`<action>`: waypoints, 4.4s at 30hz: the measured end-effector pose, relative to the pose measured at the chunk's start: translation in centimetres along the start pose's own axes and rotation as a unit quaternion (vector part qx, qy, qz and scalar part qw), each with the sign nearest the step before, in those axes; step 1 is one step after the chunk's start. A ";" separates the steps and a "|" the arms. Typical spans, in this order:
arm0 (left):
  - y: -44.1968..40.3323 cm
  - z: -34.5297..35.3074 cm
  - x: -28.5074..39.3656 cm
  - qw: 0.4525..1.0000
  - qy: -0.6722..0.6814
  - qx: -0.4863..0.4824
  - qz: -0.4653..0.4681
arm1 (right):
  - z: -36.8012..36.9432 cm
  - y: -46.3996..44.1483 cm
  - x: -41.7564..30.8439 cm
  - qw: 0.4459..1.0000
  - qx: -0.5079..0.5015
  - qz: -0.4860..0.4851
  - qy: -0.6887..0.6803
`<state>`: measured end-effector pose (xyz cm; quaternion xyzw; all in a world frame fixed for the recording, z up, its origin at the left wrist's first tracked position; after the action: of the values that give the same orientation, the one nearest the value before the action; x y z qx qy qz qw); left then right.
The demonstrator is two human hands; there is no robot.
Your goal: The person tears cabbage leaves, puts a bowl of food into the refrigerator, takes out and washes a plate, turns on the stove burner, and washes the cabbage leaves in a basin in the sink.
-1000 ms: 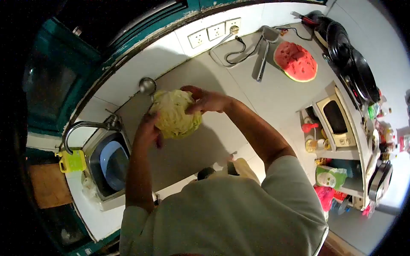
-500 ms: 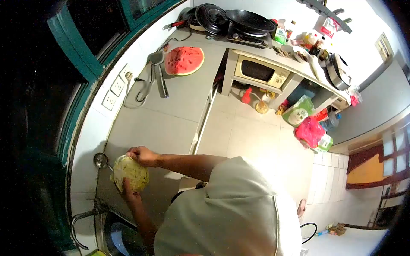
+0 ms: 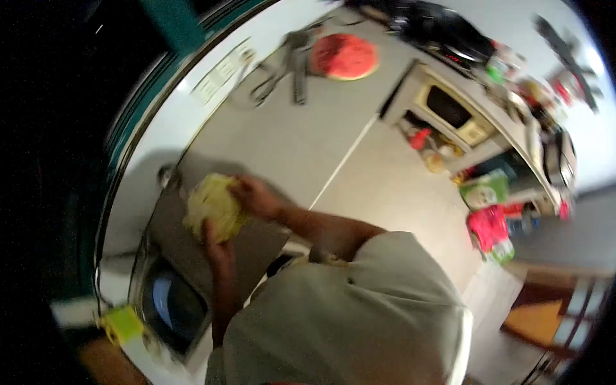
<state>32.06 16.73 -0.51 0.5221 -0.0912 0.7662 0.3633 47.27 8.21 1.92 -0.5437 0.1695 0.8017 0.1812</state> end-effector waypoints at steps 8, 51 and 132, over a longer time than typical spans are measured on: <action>0.9 2.4 1.3 0.995 -0.003 -0.037 0.096 | 0.0 -1.8 -1.4 1.000 0.011 0.015 -0.002; -1.8 1.0 0.4 0.990 0.123 -0.065 0.034 | -0.3 -8.6 3.4 0.940 -0.078 0.225 -0.245; -4.0 9.3 -3.8 0.968 0.174 -0.129 -0.124 | -5.1 -2.6 -2.2 0.962 -0.110 0.020 -0.249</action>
<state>42.22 13.05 -0.71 0.3367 -0.0595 0.7762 0.5297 53.40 7.83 2.02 -0.3403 0.0408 0.9288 0.1413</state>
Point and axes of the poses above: each hand's wrist, its own y-axis away from the middle knuckle, its own z-axis out of the palm, x = y × z, the point moved 7 cm from there along -y, towards the middle knuckle, and after that the axes turned 7 degrees about -x, right-handed, at the moved point
